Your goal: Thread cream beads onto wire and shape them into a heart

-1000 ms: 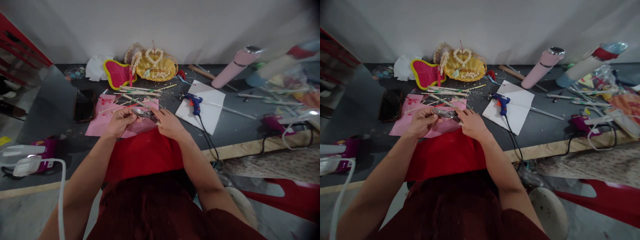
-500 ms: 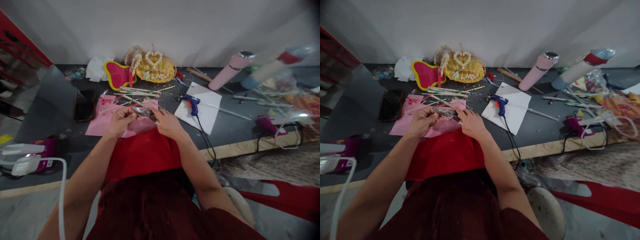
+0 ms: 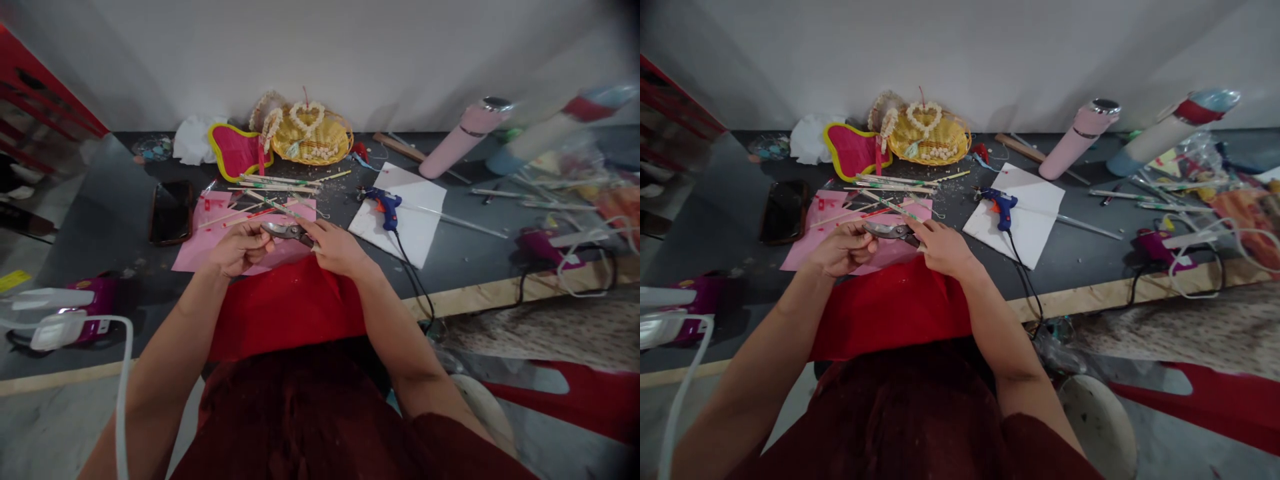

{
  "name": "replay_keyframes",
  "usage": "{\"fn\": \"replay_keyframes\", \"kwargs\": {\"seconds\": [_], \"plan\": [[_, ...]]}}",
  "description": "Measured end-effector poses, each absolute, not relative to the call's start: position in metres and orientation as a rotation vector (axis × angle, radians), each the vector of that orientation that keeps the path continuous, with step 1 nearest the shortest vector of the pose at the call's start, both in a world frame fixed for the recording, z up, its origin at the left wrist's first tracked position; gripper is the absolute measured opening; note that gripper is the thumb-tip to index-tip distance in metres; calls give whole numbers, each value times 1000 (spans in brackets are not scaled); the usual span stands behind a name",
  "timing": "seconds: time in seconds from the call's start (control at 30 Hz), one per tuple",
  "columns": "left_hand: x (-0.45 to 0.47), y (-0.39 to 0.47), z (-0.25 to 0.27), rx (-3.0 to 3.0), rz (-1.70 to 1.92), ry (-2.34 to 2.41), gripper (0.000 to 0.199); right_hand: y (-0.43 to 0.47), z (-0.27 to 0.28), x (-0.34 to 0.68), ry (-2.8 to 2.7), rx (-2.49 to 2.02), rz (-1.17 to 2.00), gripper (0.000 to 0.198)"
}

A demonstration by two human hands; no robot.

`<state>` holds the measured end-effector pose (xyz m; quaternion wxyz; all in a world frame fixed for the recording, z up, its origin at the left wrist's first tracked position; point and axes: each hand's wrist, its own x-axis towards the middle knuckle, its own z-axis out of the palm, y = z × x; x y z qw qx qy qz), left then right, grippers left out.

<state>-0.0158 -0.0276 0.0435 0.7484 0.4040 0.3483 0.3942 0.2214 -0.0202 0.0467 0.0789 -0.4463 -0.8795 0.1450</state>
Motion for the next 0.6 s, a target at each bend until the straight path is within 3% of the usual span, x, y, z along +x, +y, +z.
{"fn": "replay_keyframes", "kwargs": {"seconds": [0.3,0.6], "plan": [[0,-28,38,1001,1211,978,27,-25,46,217,-2571,-1493,388,63],[2,-31,36,1068,1277,965,25,-22,45,225,-2617,-1356,465,64]]}}
